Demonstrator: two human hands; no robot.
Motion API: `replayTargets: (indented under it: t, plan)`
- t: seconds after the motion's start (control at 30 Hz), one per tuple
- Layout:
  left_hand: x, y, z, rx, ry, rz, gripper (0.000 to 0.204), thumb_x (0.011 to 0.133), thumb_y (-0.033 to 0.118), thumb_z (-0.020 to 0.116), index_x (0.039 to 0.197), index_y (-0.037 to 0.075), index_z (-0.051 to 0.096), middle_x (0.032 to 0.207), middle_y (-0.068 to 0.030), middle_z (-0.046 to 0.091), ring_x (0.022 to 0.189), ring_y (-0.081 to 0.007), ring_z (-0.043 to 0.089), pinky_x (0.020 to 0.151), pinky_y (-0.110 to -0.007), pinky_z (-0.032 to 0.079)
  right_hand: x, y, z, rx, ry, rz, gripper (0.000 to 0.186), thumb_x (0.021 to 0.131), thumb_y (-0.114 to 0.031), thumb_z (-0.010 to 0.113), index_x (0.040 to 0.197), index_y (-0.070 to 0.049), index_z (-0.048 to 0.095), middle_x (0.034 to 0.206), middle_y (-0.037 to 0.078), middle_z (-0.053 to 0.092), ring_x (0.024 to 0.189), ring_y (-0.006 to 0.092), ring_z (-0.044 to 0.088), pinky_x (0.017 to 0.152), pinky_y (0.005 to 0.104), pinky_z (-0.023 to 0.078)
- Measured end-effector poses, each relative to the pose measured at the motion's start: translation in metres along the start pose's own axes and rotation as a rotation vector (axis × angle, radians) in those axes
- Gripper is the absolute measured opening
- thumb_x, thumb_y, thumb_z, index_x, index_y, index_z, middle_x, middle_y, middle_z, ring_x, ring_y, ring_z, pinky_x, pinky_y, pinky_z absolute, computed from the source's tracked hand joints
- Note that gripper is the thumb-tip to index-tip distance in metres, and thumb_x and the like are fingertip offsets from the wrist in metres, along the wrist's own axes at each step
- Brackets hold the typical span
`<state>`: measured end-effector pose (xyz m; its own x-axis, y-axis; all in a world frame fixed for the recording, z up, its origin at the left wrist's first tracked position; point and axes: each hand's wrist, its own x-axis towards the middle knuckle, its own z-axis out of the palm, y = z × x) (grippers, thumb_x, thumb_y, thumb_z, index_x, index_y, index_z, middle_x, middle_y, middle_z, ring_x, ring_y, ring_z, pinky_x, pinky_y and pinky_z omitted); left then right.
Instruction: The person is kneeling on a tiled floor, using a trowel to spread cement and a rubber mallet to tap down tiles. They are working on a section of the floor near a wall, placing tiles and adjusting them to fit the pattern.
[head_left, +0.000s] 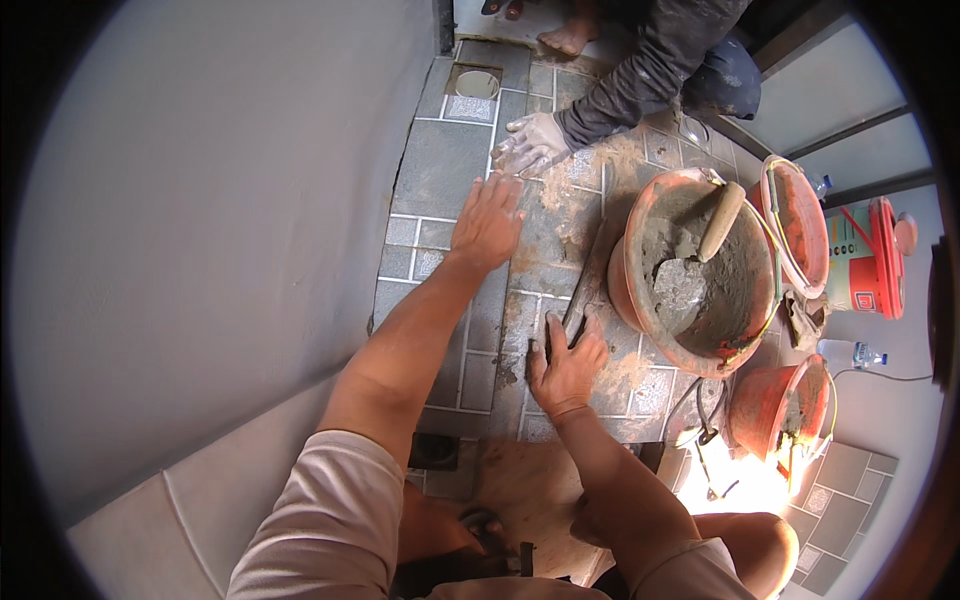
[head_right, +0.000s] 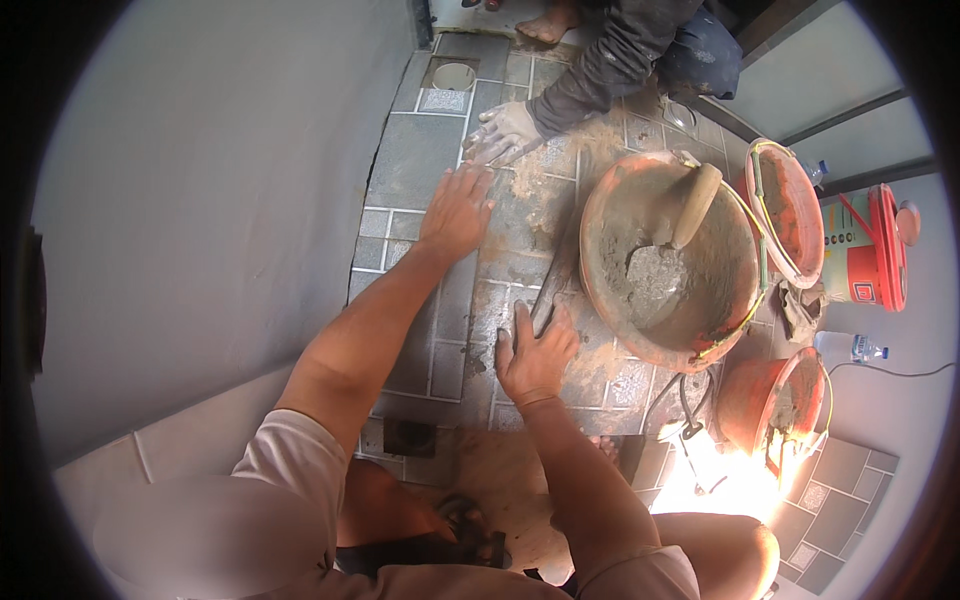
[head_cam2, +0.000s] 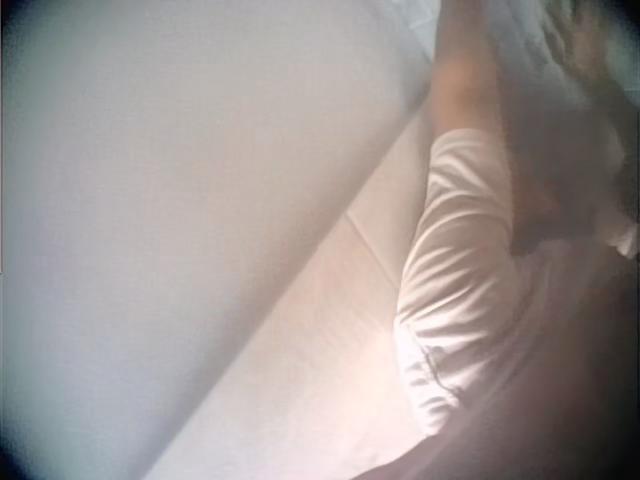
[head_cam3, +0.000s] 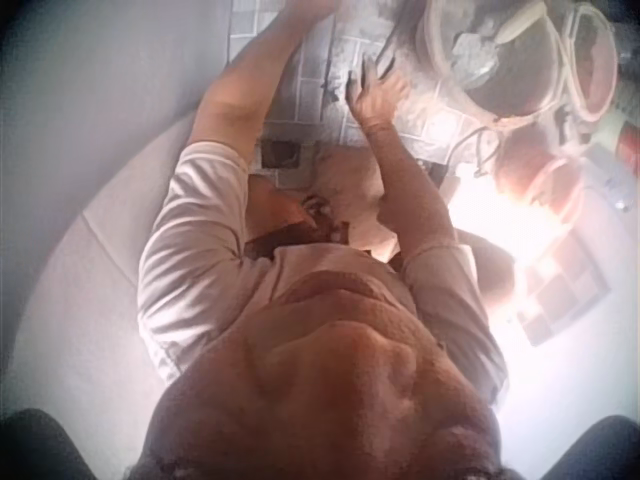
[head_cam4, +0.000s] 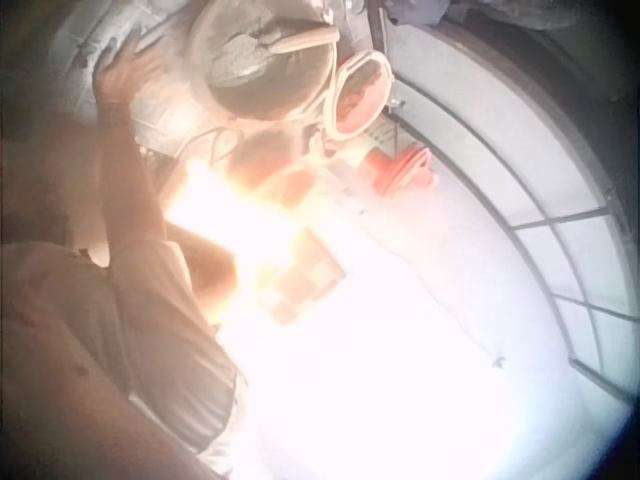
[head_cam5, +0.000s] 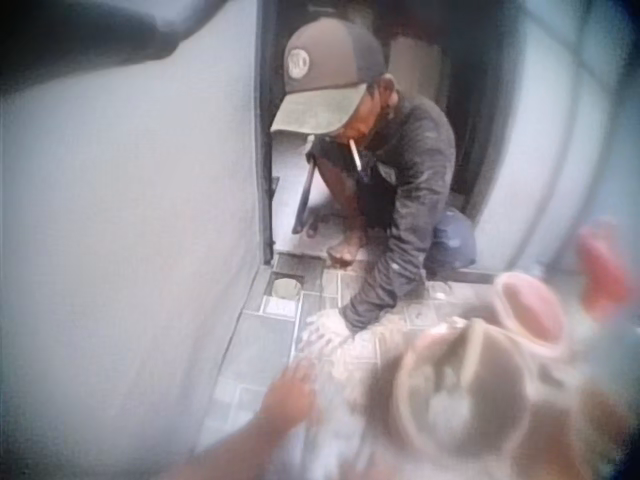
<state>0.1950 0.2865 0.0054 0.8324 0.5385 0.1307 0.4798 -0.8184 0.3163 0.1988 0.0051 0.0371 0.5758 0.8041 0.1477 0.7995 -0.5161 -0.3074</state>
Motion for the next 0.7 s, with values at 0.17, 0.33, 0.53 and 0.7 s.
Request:
replayTargets:
  t: [0.17,0.33,0.53,0.7]
  plan:
    - [0.013,0.001,0.002,0.077,-0.001,-0.036,0.062,0.109,0.034,0.046,0.162,0.002,0.041,0.166,-0.0152,0.042,0.159,-0.0323,0.030,0.133,-0.052,0.018,0.000,0.002,-0.001,-0.032,-0.040,0.016,0.054,0.098,-0.037,0.061,0.148,-0.013,0.061,0.156,0.039,0.034,0.140,0.0534,0.036,0.115,0.0635,0.025]
    - [0.049,-0.024,0.015,0.087,0.129,0.047,0.059,0.107,0.031,0.053,0.158,0.002,0.046,0.165,-0.0175,0.043,0.158,-0.0337,0.032,0.130,-0.057,0.022,0.000,0.004,0.002,-0.021,-0.053,0.018,0.055,0.099,-0.038,0.059,0.149,-0.014,0.060,0.156,0.040,0.034,0.138,0.0540,0.037,0.114,0.0632,0.025]
    - [0.094,-0.053,0.007,0.238,-0.107,0.118,0.060,0.113,0.039,0.038,0.167,0.014,0.036,0.173,-0.0076,0.034,0.164,-0.0263,0.022,0.134,-0.055,0.015,0.000,0.006,0.003,-0.021,-0.054,0.021,0.056,0.098,-0.038,0.061,0.149,-0.014,0.060,0.157,0.039,0.034,0.141,0.0547,0.035,0.113,0.0647,0.025]
    - [0.110,-0.068,0.002,0.288,-0.172,0.080,0.059,0.114,0.044,0.033,0.170,0.026,0.031,0.177,0.0014,0.029,0.166,-0.0254,0.018,0.134,-0.057,0.009,-0.002,0.005,0.006,0.051,-0.055,-0.003,0.056,0.096,-0.038,0.064,0.147,-0.014,0.061,0.157,0.038,0.034,0.144,0.0556,0.033,0.114,0.0684,0.024]
